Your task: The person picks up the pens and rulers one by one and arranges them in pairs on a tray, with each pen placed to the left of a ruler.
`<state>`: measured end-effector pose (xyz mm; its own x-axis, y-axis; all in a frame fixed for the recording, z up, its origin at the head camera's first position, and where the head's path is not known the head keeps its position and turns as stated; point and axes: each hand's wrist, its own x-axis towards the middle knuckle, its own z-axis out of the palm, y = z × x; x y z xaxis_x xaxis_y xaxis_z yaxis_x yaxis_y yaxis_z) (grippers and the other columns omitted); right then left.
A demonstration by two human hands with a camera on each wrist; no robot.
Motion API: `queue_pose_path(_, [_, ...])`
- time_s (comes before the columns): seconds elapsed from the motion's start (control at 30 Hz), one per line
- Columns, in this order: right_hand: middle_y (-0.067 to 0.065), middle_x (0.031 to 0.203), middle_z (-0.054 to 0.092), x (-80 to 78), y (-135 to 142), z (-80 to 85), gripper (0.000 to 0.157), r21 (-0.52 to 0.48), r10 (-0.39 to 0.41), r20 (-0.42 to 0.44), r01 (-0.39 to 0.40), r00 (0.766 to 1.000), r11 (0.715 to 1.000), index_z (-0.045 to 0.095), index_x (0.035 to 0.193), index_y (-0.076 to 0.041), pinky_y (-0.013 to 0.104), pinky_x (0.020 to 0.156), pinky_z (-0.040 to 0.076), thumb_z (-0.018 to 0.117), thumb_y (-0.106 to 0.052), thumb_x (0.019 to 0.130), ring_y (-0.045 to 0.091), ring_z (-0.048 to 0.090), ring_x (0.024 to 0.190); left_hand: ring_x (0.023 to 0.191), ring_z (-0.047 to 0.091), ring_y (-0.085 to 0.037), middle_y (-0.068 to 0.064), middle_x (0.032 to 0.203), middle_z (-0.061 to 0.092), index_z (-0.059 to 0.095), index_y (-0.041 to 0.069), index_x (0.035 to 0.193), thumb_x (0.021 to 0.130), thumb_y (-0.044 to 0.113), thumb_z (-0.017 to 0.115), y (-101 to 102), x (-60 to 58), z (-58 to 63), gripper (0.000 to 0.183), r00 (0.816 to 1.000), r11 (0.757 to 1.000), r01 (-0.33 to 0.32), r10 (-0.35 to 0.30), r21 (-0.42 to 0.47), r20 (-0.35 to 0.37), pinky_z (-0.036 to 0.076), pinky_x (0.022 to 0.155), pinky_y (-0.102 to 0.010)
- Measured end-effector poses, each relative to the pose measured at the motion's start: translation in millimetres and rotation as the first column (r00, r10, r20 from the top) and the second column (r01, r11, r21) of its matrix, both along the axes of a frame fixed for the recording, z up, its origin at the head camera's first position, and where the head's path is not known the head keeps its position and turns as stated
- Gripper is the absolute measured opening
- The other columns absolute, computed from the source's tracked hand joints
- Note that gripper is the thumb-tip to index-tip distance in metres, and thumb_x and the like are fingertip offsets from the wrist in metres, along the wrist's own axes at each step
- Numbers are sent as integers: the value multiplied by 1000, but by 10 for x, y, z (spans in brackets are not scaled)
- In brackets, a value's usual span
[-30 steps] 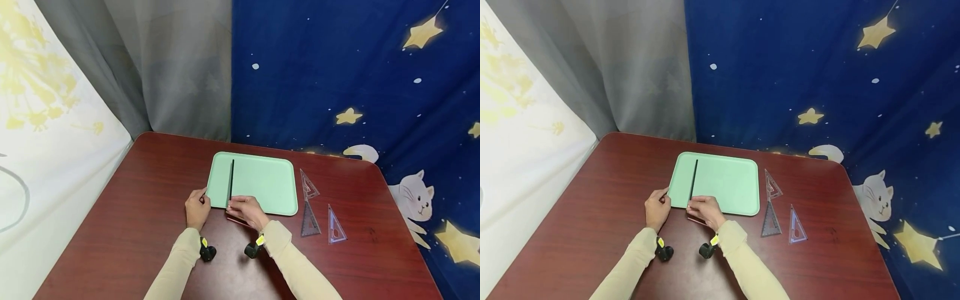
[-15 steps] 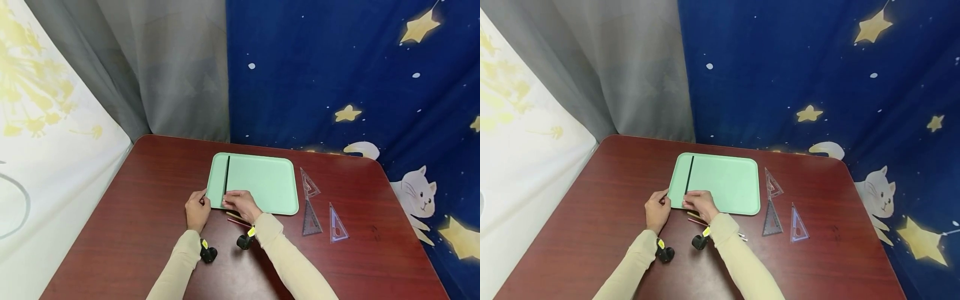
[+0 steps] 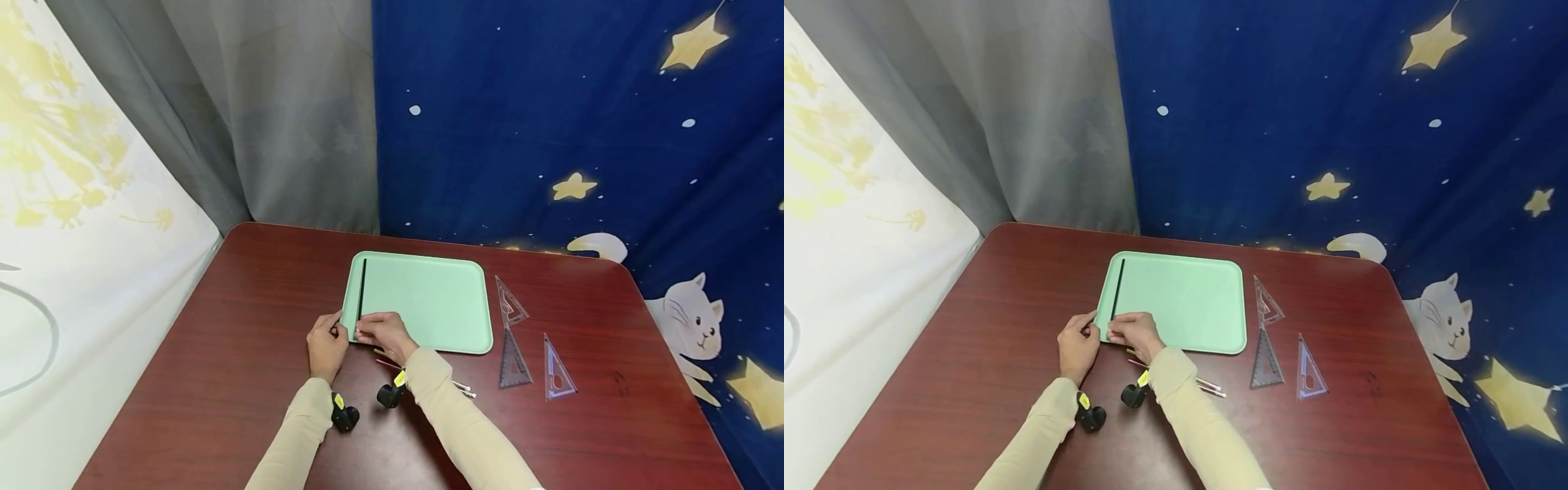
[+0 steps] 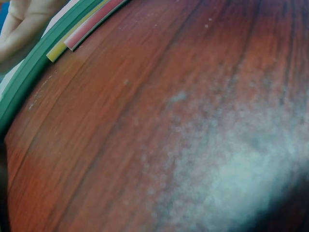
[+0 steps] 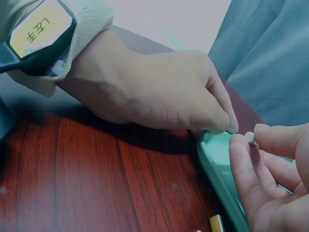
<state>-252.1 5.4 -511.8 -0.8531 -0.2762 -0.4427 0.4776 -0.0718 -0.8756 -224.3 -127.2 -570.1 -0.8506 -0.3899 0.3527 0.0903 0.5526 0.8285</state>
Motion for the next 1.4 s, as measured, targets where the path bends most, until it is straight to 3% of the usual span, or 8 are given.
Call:
queue_pose_path(0.53, [18,94,70,6,-56,-67,26,38,-24,12,24,1000,999,62,112,11,20,68,57,63,1,88,7,66,66,71,61,-18,-12,98,68,71,0,110,85,-1,55,34,29,14,30,1000,1000,17,-17,8,7,50,60,-27])
queue_pose_path(0.73, [19,98,70,6,-91,-65,26,55,-17,7,16,1000,998,63,112,10,21,69,57,62,1,88,7,67,67,72,62,-19,-11,98,68,71,1,110,84,-2,55,22,42,13,30,1000,1000,-4,4,-3,7,51,61,-30])
queue_pose_path(1.4, [10,76,70,-69,-146,-37,18,205,-11,-28,17,1000,979,68,101,8,22,62,57,67,0,85,7,65,59,68,57,-15,-9,99,68,71,2,111,86,0,54,-4,31,-22,31,1000,1000,12,-12,-7,17,46,59,-26])
